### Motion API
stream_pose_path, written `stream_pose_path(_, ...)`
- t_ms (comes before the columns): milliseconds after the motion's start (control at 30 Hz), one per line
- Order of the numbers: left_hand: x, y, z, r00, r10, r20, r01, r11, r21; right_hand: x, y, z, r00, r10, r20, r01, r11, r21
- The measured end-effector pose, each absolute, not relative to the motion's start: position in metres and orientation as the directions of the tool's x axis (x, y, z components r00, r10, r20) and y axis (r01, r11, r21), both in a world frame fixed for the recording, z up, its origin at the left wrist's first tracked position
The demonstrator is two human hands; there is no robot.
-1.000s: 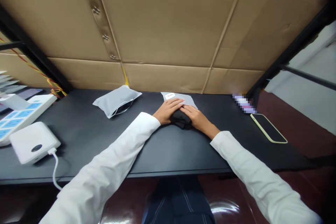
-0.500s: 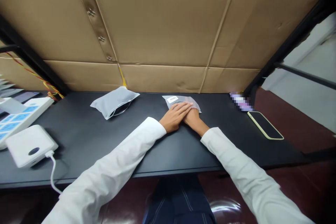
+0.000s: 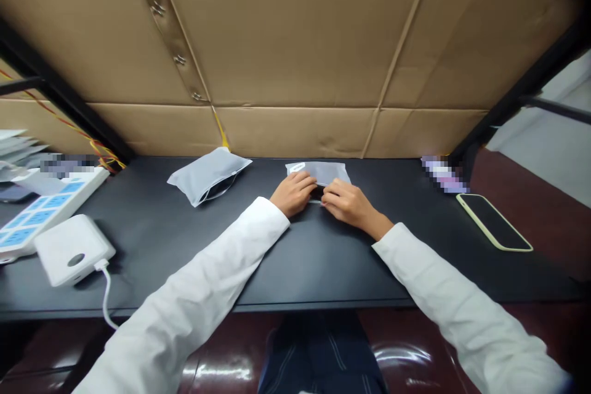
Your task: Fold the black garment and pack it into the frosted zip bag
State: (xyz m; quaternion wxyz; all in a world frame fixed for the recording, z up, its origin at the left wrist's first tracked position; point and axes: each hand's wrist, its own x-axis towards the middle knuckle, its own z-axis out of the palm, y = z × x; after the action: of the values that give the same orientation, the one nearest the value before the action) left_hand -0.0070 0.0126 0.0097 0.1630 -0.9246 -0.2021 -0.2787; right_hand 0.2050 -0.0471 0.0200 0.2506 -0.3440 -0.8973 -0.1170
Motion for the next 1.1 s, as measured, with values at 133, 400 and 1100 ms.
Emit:
stream_pose_path(133, -0.009, 0.016, 0.009, 0.788, 0.264, 0.556, 0.428, -0.884, -0.186, 0.223, -0.036, 0.014, -0.364, 0.714, 0.598, 0.849, 0.519, -0.103)
stream_pose_path(400, -0.007, 0.009, 0.009, 0.82, 0.405, 0.405, 0.522, -0.819, -0.236, 0.232, -0.031, 0.006, -0.202, 0.844, 0.497, 0.912, 0.347, -0.219)
stream_pose_path(1100, -0.044, 0.043, 0.014, 0.791, 0.459, 0.405, 0.476, -0.877, 0.065, 0.227, -0.03, -0.006, -0.433, 0.671, 0.602, 0.571, 0.721, -0.393)
